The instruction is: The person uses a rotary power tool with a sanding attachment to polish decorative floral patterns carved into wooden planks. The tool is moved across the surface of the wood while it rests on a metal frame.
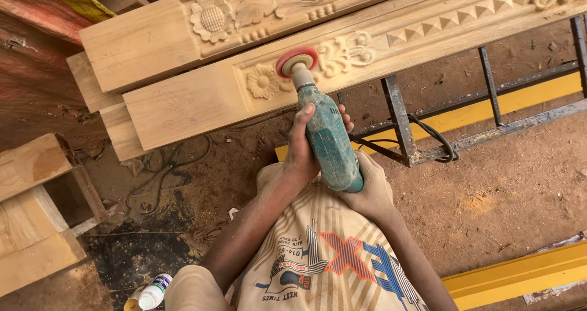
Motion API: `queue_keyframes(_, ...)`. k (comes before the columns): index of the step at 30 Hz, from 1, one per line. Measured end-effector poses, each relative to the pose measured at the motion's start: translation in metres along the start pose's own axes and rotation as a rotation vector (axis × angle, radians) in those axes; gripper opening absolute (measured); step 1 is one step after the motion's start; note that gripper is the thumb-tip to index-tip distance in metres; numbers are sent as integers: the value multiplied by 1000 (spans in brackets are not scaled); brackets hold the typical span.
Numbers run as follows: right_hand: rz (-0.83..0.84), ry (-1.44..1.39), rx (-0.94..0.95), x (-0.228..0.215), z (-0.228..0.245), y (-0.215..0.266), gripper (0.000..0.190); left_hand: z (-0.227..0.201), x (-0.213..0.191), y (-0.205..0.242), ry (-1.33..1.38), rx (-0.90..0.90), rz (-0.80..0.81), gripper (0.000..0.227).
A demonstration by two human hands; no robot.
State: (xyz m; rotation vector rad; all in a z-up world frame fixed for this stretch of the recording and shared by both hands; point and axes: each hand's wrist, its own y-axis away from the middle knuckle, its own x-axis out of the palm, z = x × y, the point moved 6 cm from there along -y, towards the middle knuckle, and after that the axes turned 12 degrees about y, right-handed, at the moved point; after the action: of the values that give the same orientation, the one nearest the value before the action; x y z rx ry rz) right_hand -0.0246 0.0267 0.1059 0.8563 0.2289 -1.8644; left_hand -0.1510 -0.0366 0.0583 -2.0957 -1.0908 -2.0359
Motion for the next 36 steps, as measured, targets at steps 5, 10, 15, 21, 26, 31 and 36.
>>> queue_keyframes(5, 87, 91, 20, 19, 2, -12, 58, -14, -17, 1, 90, 31, -68, 65)
queue_keyframes(10, 68, 111, -11, 16, 12, -11, 67, -18, -23, 4, 50, -2, -52, 68)
queue_keyframes(15, 53, 191, -89, 15, 30, -13, 77, -26, -26, 9, 81, 75, 0, 61)
queue_keyframes(21, 92, 40, -114, 30, 22, -17, 52, -27, -21, 4, -43, 71, -53, 60)
queue_keyframes(26, -2, -15, -59, 33, -4, -14, 44, -23, -4, -14, -143, 106, 59, 57)
queue_keyframes(31, 44, -23, -26, 31, -5, -6, 41, -17, -3, -9, -163, 129, 41, 57)
queue_keyframes(36, 154, -43, -237, 38, 33, -16, 53, -33, -37, 26, 72, 57, -52, 65)
